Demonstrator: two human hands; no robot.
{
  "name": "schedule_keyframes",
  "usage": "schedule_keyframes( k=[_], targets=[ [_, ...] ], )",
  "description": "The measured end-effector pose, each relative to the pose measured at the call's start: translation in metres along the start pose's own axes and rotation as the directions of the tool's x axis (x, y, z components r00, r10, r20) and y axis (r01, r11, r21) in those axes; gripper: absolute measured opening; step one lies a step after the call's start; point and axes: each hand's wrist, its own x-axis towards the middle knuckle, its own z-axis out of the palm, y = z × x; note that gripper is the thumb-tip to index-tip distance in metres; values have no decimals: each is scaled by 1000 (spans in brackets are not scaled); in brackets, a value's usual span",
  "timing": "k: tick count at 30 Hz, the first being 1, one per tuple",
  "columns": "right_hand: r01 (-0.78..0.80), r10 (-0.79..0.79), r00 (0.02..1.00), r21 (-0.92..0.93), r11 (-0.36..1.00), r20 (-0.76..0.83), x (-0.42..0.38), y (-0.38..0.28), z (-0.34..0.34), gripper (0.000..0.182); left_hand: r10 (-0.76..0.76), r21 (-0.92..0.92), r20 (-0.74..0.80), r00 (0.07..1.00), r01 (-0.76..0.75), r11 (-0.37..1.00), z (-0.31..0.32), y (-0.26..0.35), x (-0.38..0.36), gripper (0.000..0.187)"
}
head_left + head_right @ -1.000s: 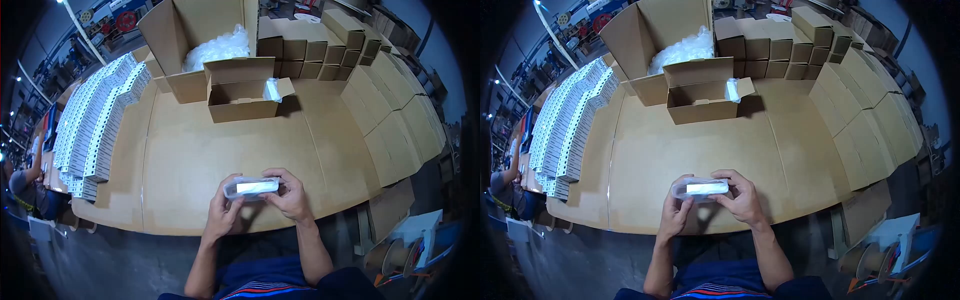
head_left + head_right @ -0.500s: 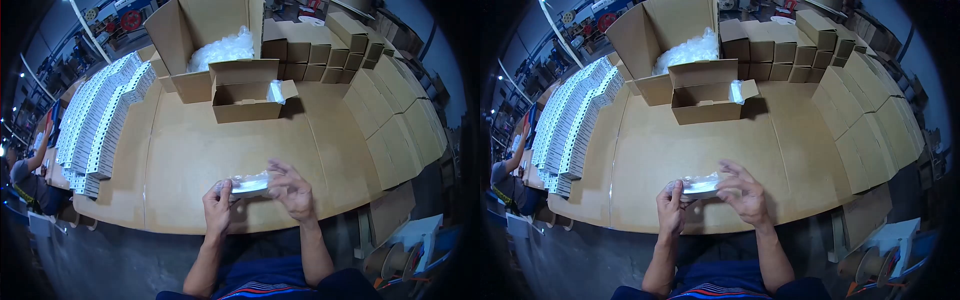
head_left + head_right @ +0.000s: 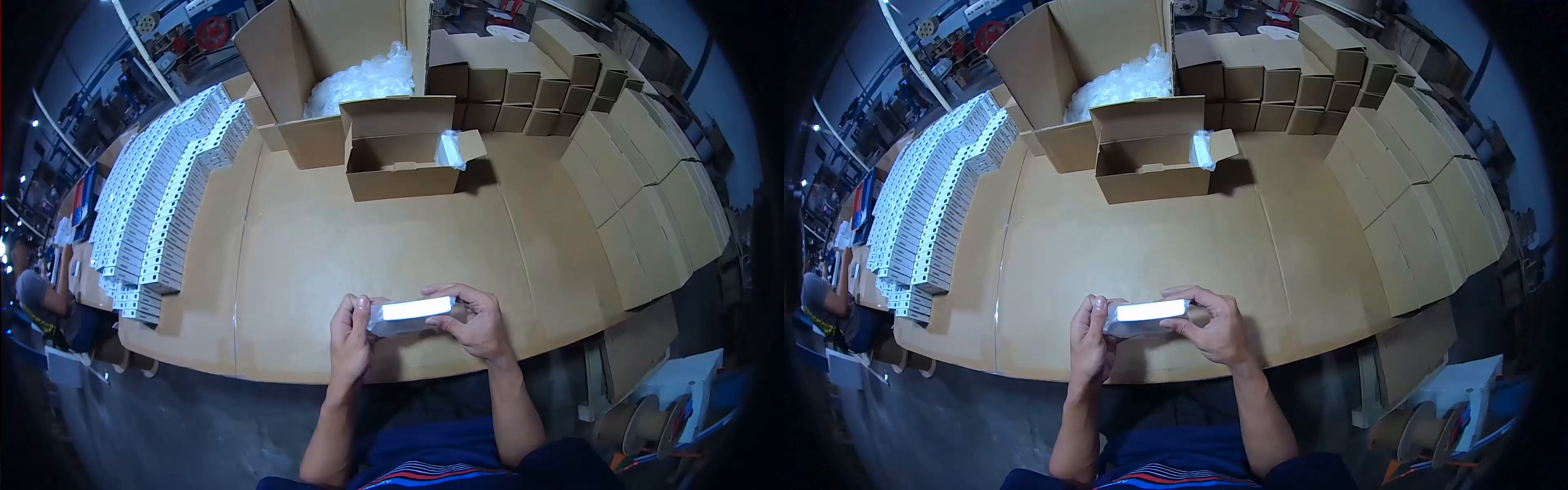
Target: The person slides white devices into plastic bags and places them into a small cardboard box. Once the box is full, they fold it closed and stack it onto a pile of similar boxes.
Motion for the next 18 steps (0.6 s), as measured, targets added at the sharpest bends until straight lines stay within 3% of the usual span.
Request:
schedule_keyframes(
  k=[2, 3, 5, 6, 9, 13, 14, 17, 18],
  targets=[
    [-36, 40, 998, 95, 995, -42, -1, 7, 2, 30, 110, 112, -39, 993, -105, 988, -7, -5, 4, 20],
    [-7, 8, 999, 41, 999, -43, 1, 5, 1, 29, 320, 298, -52, 946, -291, 909, 0, 3, 2, 15],
    [49, -52, 998, -65, 997, -42, 5, 0, -1, 28, 676, 621, 46, 735, -551, 557, 19, 26, -5, 23],
    [85, -90, 995, -111, 990, -45, 6, 0, -1, 28, 707, 645, 258, 659, -662, 381, 12, 30, -5, 44],
    [165, -173, 985, -202, 965, -21, 6, -3, 0, 30, 521, 657, 615, 592, -750, 77, 17, 36, -4, 42],
    [189, -191, 982, -99, 977, -7, 5, 2, -3, 31, 490, 554, 450, 747, -664, 503, 6, 21, 4, 39],
    [184, -185, 983, -45, 982, -8, 4, 5, -4, 31, 513, 544, 464, 722, -690, 478, 2, 17, 7, 40],
    [139, -138, 990, 75, 987, -18, 4, 9, -3, 29, 434, 402, 377, 818, -567, 719, -4, 5, 8, 38],
    [150, -150, 988, -4, 989, -48, 5, 2, -3, 28, 450, 398, 392, 803, -588, 704, -5, 2, 10, 35]
  ],
)
